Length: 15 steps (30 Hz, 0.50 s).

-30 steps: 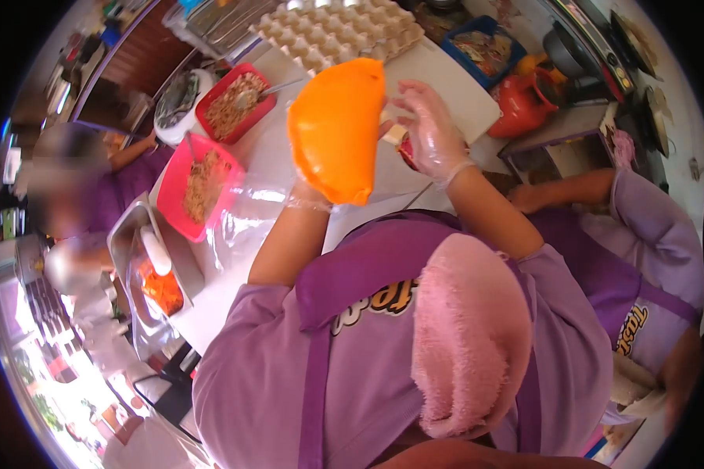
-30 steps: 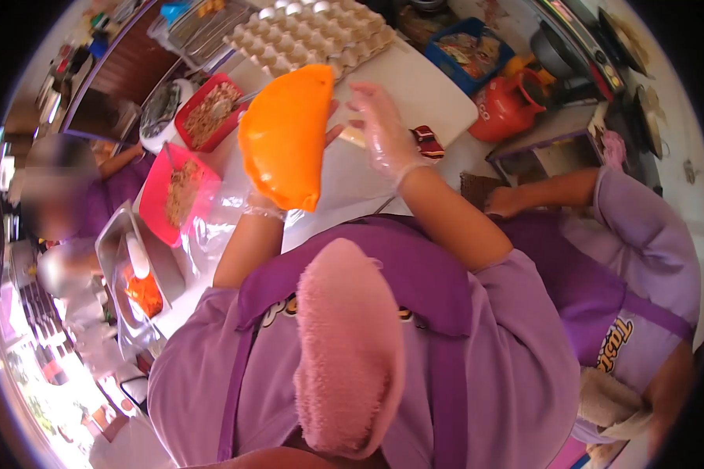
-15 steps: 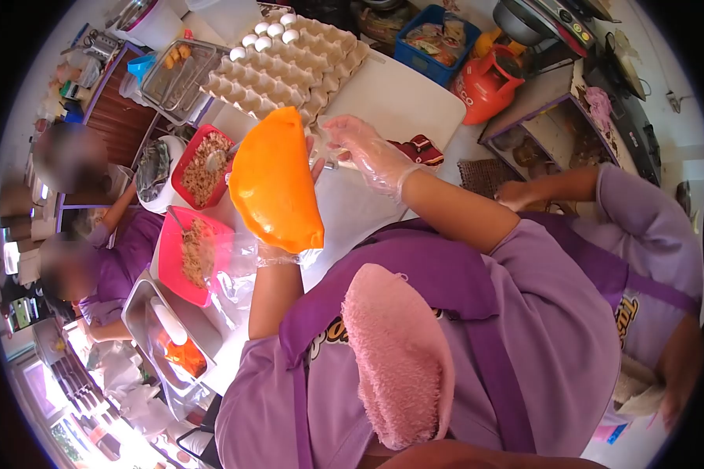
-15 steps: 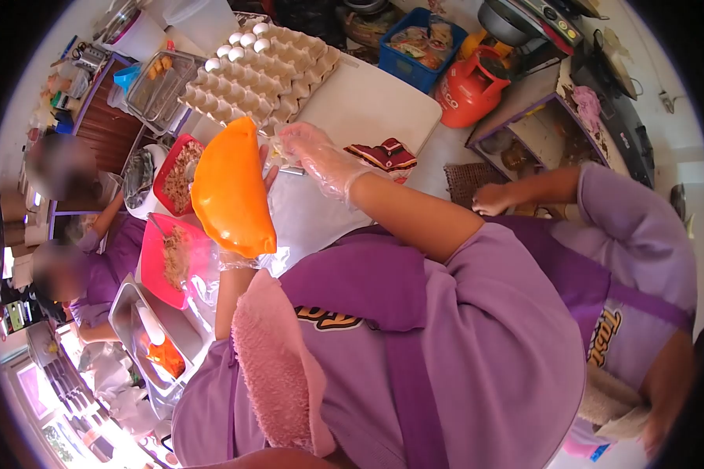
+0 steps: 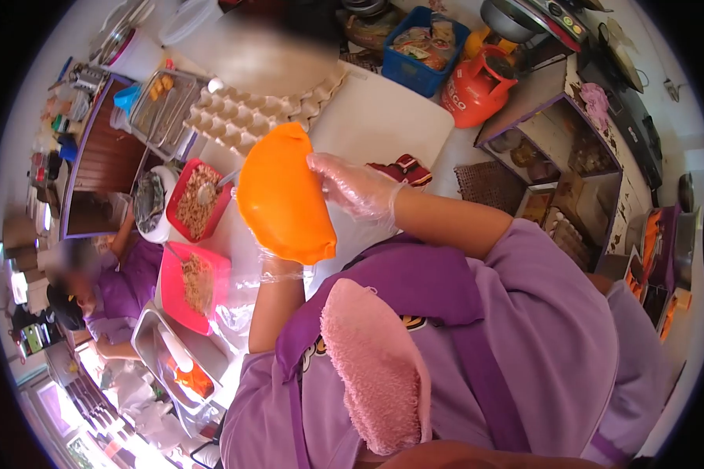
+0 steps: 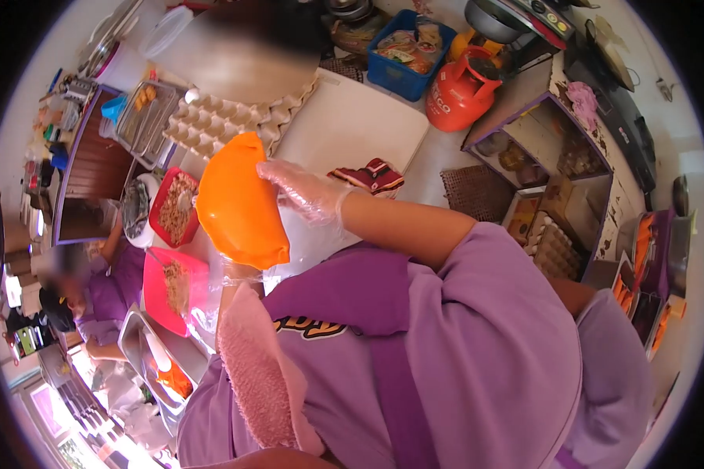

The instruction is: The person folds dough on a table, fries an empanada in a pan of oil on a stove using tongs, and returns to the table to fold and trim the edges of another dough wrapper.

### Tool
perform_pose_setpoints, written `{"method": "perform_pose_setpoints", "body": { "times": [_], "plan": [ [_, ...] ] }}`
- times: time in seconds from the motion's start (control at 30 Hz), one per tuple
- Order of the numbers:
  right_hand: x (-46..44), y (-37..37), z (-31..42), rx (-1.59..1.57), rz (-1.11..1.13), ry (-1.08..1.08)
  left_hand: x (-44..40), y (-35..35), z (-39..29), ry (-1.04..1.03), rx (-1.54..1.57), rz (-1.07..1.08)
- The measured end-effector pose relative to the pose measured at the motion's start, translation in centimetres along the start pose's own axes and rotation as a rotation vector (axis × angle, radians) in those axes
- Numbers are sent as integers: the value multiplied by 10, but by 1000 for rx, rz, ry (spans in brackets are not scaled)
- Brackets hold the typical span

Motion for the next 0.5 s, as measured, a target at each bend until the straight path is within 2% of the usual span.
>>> {"method": "perform_pose_setpoints", "body": {
  "times": [0.03,0.17,0.23,0.37,0.47,0.5],
  "plan": [
    [3,-2,10,-53,72,56,-9,-3,9,31,-21,-1],
    [33,23,55,-201,-8,61,-51,-17,56,151,-106,-14],
    [41,51,75,-435,47,149,-74,-26,85,204,-146,-22],
    [66,116,117,-509,9,166,-124,-52,147,307,-228,-21],
    [89,172,153,-483,45,297,-173,-89,202,389,-267,51],
    [95,189,164,-517,69,361,-188,-110,218,331,-407,133]
  ]
}}
Point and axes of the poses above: each hand's wrist, its own x-axis away from the middle knuckle, its own y-axis out of the back of the hand, z = x × y, the point moved 4 cm from there along -x, towards the middle knuckle, and after that the axes turned 5 degrees about z, right-handed, at the moved point
